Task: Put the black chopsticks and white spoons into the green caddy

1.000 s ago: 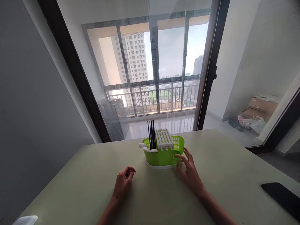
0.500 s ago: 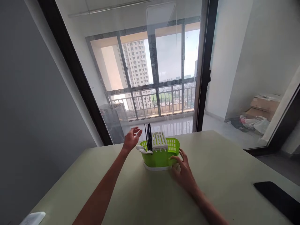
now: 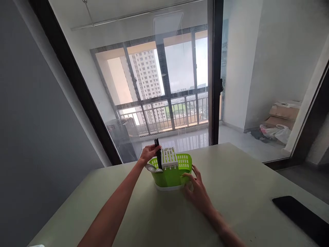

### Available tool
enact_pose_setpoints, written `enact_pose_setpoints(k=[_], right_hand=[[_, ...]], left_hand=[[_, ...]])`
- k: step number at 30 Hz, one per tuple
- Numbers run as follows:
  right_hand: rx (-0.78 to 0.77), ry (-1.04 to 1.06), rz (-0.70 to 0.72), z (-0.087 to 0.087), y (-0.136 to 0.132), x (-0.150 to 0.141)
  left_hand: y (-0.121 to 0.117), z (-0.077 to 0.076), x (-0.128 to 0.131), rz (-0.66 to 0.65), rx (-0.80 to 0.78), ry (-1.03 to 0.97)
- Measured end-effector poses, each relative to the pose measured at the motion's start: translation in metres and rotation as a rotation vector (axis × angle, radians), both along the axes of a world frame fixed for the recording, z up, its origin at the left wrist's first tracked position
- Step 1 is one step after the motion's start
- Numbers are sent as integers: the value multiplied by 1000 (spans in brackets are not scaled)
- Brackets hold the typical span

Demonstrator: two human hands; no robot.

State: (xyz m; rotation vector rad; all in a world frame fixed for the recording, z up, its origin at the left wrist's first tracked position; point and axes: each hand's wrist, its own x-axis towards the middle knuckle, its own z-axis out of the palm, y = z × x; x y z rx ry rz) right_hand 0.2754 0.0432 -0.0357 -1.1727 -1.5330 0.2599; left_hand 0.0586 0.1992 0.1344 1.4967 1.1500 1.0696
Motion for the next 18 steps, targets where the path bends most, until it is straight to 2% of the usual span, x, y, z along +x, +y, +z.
enact_pose_setpoints(k=[3,6,11,13,15,18], right_hand=[[-15,-2,0,-4,1,0],[-17,-1,9,-8,3,0],[-18,10,26,-13,4,0],[-19,5,33,-14,4,1],[-24,0,35,-15,4,1],[-27,0,33,-17,3,2]], left_hand=[[0,5,-9,67,31,-106],[0,19,-29,189,67,-237],[-9,52,-95,465,79,-465],[-21,60,-128,541,53,-521],[-41,62,-159,580,8,-541],[-77,52,-197,584,-100,-500]])
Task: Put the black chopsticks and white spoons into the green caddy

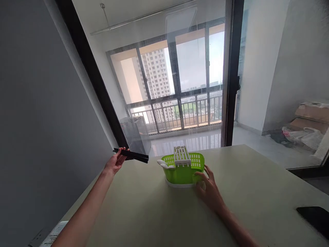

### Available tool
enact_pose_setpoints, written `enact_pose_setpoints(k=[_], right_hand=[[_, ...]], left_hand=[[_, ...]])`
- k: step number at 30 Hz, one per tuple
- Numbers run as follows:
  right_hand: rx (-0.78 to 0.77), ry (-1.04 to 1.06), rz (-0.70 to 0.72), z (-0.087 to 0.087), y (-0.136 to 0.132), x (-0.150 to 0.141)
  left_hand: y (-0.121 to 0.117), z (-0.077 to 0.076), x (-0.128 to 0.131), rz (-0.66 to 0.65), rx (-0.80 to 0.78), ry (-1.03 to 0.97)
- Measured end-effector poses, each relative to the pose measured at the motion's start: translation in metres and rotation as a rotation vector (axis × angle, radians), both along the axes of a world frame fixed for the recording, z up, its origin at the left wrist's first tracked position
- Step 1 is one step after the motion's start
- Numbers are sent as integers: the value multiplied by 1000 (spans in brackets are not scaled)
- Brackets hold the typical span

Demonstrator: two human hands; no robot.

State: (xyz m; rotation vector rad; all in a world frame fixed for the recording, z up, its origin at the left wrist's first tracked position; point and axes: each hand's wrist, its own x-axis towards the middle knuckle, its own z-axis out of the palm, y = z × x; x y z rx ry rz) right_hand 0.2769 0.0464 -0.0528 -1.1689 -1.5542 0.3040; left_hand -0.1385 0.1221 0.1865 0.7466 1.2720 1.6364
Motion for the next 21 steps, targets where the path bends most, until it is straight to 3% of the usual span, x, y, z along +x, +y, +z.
enact_pose_setpoints(k=[4,8,18,21], right_hand=[[21,-10,-27,-1,-1,0],[49,4,-70,-2,-2,4],[65,75,-152,1,-6,13],[41,102,-147,2,-9,15]], left_hand=[[-47,-28,-31,-131,-244,100],[-77,-51,-52,-276,-463,235],[-100,-73,-67,-637,-738,600],[-99,-85,-64,-663,-760,771]])
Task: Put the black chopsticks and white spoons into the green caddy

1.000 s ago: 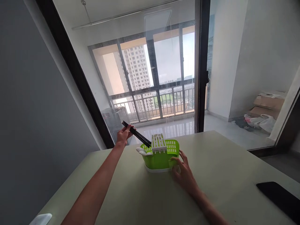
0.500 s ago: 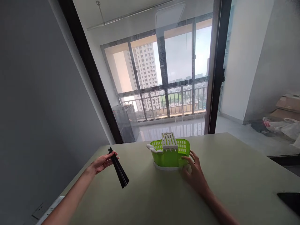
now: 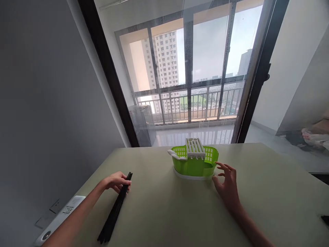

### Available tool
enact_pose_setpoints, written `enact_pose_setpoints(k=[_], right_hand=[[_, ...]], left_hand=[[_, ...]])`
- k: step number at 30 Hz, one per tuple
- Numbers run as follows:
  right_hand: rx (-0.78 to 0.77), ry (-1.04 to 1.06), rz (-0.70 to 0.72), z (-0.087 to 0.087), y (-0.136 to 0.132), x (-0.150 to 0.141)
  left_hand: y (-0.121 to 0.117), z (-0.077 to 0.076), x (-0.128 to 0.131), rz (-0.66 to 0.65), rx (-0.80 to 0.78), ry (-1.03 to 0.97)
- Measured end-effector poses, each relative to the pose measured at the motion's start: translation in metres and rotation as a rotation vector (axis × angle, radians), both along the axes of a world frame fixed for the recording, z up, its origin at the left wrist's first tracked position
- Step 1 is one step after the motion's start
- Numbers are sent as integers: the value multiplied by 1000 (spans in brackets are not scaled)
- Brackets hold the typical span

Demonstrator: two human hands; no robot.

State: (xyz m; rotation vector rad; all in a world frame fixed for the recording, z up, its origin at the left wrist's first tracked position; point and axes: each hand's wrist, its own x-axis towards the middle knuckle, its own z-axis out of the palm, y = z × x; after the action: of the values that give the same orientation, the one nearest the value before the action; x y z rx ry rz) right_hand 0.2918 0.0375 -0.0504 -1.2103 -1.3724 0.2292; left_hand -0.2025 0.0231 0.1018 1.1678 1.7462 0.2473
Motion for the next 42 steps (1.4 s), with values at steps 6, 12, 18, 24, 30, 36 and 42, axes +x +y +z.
enact_pose_setpoints(k=[6,12,18,24,30,36,42], right_hand=[[-34,40,-27,1,-3,3],[-70,63,-30,1,-3,3],[-87,105,-6,2,-2,4],[-75,121,-23,5,-2,3],[-40,148,-57,6,0,3],[-10,178,-104,6,3,2],[-40,249,-162,8,4,4]], left_hand=[[8,-32,-3,32,138,132],[7,-40,-10,35,229,180],[5,-38,-9,25,244,221],[3,-33,-4,-1,228,258],[7,-17,15,-23,330,330],[22,6,80,-86,703,357],[24,33,173,-496,1179,297]])
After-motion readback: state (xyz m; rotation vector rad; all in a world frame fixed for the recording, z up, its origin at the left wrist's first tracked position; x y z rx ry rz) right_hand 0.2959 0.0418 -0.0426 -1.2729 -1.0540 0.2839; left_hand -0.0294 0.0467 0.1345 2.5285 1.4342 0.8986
